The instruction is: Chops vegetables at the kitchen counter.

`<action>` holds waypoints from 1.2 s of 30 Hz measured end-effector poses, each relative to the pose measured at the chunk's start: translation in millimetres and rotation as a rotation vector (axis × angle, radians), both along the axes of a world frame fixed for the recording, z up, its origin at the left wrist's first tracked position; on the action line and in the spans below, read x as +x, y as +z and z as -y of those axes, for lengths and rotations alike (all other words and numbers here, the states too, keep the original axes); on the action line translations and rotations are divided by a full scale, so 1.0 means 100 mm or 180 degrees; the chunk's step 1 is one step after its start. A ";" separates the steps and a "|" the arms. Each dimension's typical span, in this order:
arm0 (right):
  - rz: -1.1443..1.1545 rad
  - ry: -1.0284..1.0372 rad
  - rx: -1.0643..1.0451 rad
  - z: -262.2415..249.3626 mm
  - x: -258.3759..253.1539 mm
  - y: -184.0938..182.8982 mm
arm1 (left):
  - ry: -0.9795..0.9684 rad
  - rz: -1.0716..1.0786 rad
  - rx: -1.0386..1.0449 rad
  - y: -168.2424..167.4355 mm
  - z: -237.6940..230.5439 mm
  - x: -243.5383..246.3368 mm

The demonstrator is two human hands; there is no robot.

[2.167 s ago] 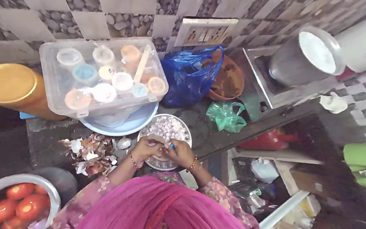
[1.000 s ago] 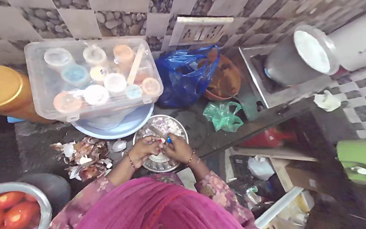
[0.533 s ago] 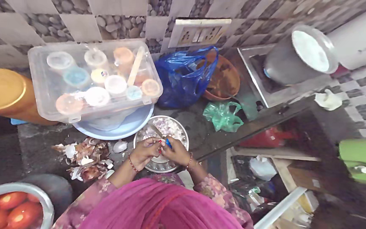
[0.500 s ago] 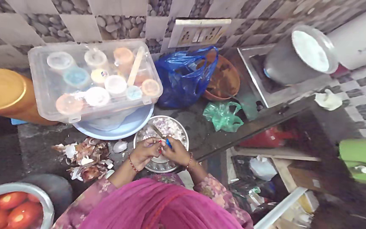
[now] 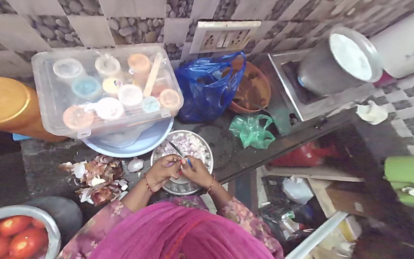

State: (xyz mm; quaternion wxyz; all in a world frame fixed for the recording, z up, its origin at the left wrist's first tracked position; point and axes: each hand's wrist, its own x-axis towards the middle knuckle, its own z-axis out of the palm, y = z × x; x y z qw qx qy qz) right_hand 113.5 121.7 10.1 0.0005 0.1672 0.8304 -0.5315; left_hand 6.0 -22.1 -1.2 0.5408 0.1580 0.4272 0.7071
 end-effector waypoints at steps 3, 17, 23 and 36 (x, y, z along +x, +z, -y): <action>-0.0022 -0.0050 0.0012 0.03 -0.01 0.00 | -0.0021 0.0020 0.0024 0.01 0.00 -0.01; 0.0613 -0.0314 0.0707 -0.02 -0.03 0.07 | 0.0348 0.0271 -0.0164 0.06 -0.06 0.02; 0.0705 -0.0538 0.1568 -0.16 -0.04 0.34 | 0.0541 -0.0245 -0.1045 0.08 -0.11 -0.07; 0.0401 -0.1196 0.1924 -0.22 0.10 0.23 | 0.0013 -0.2870 -0.1652 0.09 -0.18 -0.13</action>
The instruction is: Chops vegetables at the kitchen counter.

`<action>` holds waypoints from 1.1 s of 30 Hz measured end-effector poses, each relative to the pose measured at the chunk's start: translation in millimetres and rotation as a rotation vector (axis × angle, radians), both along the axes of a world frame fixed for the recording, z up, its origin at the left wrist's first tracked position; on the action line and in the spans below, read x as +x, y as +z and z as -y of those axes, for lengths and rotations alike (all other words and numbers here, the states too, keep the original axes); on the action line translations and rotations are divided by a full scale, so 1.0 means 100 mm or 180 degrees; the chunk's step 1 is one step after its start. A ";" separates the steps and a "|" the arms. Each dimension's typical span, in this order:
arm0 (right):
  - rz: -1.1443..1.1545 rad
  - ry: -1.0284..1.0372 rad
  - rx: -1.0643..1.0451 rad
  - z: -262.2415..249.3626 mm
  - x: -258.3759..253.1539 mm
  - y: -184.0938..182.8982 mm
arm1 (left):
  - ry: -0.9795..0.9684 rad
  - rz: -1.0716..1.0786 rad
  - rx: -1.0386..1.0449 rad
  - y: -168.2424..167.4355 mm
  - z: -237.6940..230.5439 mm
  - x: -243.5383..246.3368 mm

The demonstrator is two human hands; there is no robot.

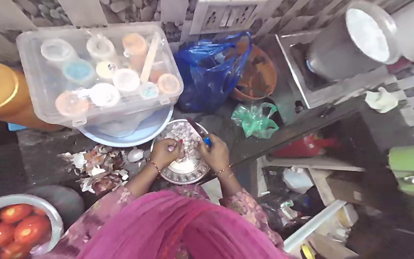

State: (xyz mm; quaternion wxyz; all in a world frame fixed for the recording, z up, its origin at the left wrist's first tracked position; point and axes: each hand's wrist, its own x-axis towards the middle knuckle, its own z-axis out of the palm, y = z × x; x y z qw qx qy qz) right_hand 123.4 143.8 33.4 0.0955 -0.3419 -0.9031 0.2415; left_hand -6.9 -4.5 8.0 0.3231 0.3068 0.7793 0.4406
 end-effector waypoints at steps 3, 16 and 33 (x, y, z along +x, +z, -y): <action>-0.0292 -0.0226 -0.0025 0.01 0.18 -0.02 | -0.0623 -0.0405 -0.0439 0.09 -0.02 0.00; -0.1080 -0.0697 -0.0636 0.36 0.79 0.00 | -0.2073 -0.1426 -0.1900 0.09 -0.22 0.31; -0.0904 0.0382 -0.1823 0.33 0.63 -0.04 | -0.0180 0.1561 0.0420 0.17 0.22 0.18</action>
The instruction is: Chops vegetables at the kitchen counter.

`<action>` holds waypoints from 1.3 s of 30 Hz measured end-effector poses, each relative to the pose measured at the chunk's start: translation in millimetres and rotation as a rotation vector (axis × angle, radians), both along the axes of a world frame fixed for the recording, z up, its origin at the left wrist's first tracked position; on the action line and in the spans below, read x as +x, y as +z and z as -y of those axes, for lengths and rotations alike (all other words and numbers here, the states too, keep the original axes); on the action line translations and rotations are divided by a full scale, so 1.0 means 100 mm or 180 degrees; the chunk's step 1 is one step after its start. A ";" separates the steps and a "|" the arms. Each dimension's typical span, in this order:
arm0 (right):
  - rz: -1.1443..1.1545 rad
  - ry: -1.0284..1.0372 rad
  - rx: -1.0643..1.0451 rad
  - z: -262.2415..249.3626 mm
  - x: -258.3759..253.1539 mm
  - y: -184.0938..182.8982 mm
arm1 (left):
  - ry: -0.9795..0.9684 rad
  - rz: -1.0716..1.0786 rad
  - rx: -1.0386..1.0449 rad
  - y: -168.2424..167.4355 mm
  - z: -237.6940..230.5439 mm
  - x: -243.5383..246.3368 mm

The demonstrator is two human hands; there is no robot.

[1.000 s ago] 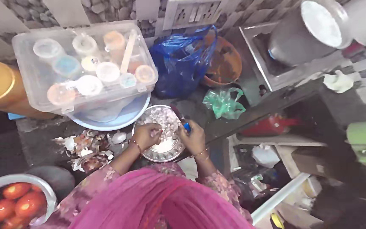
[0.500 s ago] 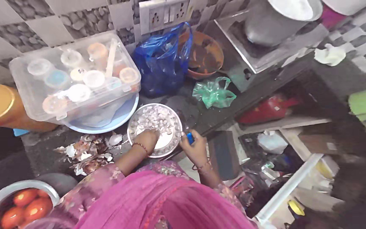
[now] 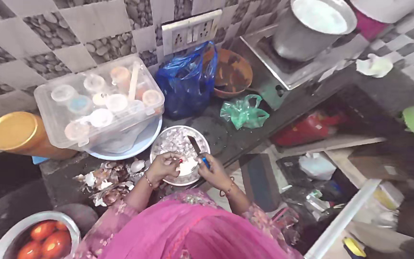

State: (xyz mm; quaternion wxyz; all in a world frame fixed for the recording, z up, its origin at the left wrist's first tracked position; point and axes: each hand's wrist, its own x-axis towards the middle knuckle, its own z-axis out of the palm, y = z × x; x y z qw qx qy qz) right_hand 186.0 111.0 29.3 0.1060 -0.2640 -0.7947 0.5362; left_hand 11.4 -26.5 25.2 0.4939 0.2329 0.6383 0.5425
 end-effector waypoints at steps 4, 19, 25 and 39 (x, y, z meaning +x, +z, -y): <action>0.0071 0.0427 -0.0098 -0.02 -0.21 0.01 | 0.0185 0.0506 0.0373 -0.03 0.03 0.03; 0.0263 0.1547 0.0589 -0.21 -0.75 0.06 | 0.0046 0.1559 0.1059 -0.17 0.06 -0.17; 0.0230 0.1456 0.0812 -0.20 -0.78 0.00 | 0.0128 0.1594 0.1059 -0.17 0.02 -0.18; 0.0594 0.0926 0.0589 -0.09 -0.80 -0.21 | 0.0646 0.1605 0.0796 -0.21 -0.07 -0.09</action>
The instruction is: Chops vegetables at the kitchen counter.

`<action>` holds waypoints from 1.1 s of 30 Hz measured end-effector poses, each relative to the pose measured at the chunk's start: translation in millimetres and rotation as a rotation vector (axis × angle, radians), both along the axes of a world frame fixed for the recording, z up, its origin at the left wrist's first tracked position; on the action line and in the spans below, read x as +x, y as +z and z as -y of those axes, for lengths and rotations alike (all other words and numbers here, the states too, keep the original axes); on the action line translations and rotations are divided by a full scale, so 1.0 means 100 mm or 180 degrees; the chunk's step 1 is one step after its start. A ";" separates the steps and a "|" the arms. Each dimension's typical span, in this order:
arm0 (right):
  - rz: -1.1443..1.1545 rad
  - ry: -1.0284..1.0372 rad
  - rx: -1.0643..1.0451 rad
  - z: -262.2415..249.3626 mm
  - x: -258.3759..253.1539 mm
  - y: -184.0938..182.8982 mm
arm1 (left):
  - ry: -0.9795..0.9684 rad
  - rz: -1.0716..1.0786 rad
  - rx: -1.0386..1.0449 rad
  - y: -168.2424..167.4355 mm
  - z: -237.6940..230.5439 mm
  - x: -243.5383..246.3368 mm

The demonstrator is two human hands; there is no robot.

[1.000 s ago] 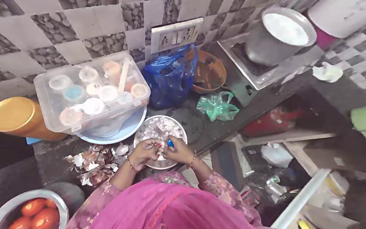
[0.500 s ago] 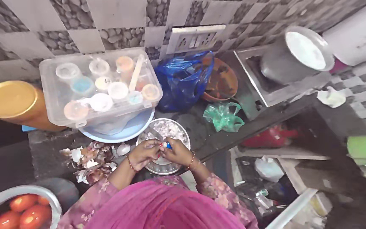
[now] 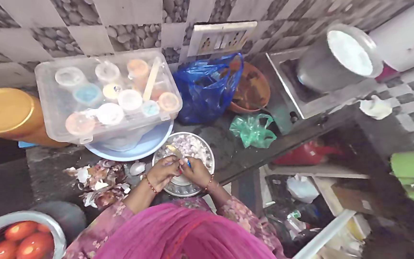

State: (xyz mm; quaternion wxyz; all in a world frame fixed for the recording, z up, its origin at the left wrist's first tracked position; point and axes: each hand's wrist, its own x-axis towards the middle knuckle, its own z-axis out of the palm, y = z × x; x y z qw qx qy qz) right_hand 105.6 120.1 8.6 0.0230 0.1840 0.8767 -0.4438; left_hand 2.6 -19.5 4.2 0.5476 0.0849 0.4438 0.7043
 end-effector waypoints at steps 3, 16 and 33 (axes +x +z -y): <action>0.0050 -0.0140 0.0084 0.02 0.00 -0.04 | 0.0198 -0.0030 -0.0036 -0.02 -0.04 0.03; 0.0896 -0.0528 0.0782 -0.20 -0.12 0.29 | 0.0769 -0.0397 -0.0737 -0.01 -0.14 -0.01; 0.1162 -0.0475 0.1487 -0.17 -0.14 0.41 | 0.1527 0.1689 0.0320 0.05 0.05 0.06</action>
